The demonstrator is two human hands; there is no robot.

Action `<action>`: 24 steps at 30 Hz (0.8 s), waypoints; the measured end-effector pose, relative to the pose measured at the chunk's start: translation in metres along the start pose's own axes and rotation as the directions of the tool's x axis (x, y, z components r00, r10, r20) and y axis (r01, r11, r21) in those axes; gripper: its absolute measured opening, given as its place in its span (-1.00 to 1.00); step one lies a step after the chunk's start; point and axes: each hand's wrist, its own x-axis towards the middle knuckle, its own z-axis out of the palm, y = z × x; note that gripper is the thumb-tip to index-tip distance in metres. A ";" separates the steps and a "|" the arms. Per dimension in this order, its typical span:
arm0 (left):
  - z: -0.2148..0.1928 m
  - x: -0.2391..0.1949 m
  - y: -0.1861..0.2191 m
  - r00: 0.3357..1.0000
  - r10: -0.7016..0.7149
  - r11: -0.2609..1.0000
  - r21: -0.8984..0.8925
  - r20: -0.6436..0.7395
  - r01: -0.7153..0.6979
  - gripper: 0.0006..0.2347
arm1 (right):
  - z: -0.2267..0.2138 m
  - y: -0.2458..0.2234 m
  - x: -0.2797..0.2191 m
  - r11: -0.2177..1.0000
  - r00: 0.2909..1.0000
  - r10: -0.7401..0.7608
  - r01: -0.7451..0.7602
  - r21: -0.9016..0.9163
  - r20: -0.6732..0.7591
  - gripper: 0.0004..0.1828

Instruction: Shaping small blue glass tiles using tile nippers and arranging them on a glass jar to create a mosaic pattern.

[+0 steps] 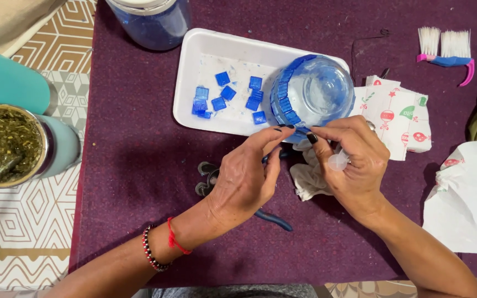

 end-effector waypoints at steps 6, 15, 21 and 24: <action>-0.003 0.002 0.003 0.999 0.026 1.000 0.014 0.025 -0.027 -0.71 | 0.002 0.001 0.000 1.000 1.000 0.016 -0.016 -0.018 0.005 -0.96; -0.004 0.005 0.006 0.996 0.062 0.997 0.044 0.058 -0.065 -0.78 | 0.005 0.003 0.000 0.999 1.000 0.015 -0.017 -0.049 -0.022 -0.94; -0.005 0.003 0.005 0.988 0.113 0.993 0.031 0.102 -0.117 -0.82 | 0.004 0.005 -0.001 0.994 1.000 0.001 -0.001 -0.111 0.001 -0.93; -0.004 0.003 0.005 0.986 0.121 0.991 0.041 0.113 -0.126 -0.83 | 0.004 0.005 -0.001 0.993 1.000 -0.003 0.003 -0.120 -0.004 -0.94</action>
